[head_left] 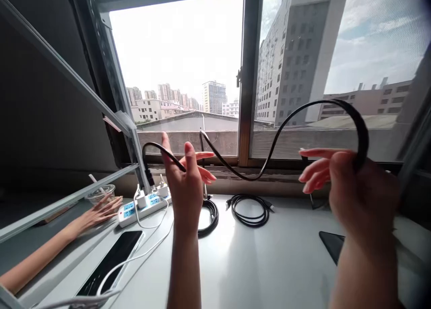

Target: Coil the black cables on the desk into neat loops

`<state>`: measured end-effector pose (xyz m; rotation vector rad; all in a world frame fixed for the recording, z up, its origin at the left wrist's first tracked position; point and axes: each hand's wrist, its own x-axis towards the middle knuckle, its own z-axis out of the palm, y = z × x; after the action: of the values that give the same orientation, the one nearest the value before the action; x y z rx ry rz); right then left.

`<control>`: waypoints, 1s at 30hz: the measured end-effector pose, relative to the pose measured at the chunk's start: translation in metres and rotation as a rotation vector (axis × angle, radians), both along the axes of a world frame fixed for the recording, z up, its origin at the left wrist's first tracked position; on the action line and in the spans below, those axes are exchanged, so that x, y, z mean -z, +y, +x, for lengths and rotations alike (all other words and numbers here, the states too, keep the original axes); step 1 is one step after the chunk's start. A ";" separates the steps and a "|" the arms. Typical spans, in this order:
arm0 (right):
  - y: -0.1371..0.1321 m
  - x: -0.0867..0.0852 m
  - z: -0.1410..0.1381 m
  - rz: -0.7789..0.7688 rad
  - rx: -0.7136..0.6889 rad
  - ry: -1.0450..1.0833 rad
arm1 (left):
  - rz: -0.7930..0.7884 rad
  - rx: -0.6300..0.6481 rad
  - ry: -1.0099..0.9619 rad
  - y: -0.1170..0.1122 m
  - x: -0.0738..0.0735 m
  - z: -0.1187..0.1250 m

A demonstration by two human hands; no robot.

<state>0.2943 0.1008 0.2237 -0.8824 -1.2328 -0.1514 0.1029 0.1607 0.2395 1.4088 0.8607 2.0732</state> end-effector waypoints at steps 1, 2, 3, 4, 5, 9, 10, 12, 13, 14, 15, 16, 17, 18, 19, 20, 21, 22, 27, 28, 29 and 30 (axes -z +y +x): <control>0.001 0.000 -0.002 -0.011 -0.040 -0.038 | -0.095 0.092 0.064 0.003 0.002 0.001; 0.003 0.000 -0.005 -0.041 -0.084 -0.086 | -0.174 0.184 0.119 0.005 0.004 0.003; 0.005 -0.001 -0.007 -0.084 -0.128 -0.138 | -0.225 0.270 0.164 0.006 0.005 0.005; 0.007 -0.001 -0.010 -0.135 -0.168 -0.185 | -0.250 0.350 0.208 0.007 0.006 0.008; 0.009 -0.002 -0.013 -0.181 -0.202 -0.223 | -0.253 0.420 0.242 0.007 0.006 0.011; 0.019 -0.002 -0.021 -0.322 -0.276 -0.262 | -0.189 0.520 0.269 0.010 0.006 0.024; 0.020 -0.002 -0.022 -0.351 -0.280 -0.267 | -0.175 0.526 0.266 0.012 0.006 0.026; 0.024 -0.001 -0.024 -0.383 -0.270 -0.285 | -0.161 0.551 0.269 0.018 0.007 0.027; 0.025 -0.001 -0.024 -0.392 -0.262 -0.301 | -0.157 0.567 0.274 0.020 0.008 0.026; 0.026 0.000 -0.024 -0.398 -0.253 -0.315 | -0.155 0.584 0.288 0.023 0.009 0.024; 0.027 0.000 -0.024 -0.406 -0.240 -0.323 | -0.153 0.598 0.309 0.025 0.010 0.022; 0.028 0.001 -0.024 -0.416 -0.225 -0.328 | -0.154 0.609 0.335 0.026 0.011 0.020; 0.029 0.001 -0.024 -0.425 -0.205 -0.335 | -0.156 0.617 0.369 0.027 0.011 0.018; 0.030 0.002 -0.024 -0.432 -0.179 -0.345 | -0.158 0.619 0.411 0.027 0.012 0.016; 0.030 0.002 -0.025 -0.434 -0.150 -0.361 | -0.163 0.612 0.457 0.026 0.012 0.014; 0.030 0.002 -0.025 -0.434 -0.120 -0.387 | -0.168 0.592 0.498 0.024 0.012 0.014; 0.030 0.002 -0.025 -0.429 -0.092 -0.422 | -0.169 0.563 0.530 0.022 0.012 0.014; 0.029 0.002 -0.026 -0.420 -0.068 -0.460 | -0.171 0.535 0.554 0.019 0.011 0.014; 0.020 0.001 -0.032 -0.421 -0.037 -0.521 | -0.177 0.493 0.556 0.012 0.014 0.028; 0.017 0.001 -0.032 -0.427 -0.040 -0.516 | -0.174 0.504 0.545 0.011 0.014 0.032; 0.015 0.001 -0.031 -0.430 -0.042 -0.512 | -0.170 0.521 0.531 0.011 0.015 0.034; 0.013 0.000 -0.030 -0.431 -0.044 -0.509 | -0.169 0.543 0.517 0.011 0.015 0.037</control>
<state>0.2639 0.1137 0.2235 -1.2340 -1.7992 -0.0764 0.1395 0.1715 0.2241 1.8627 0.7103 1.2285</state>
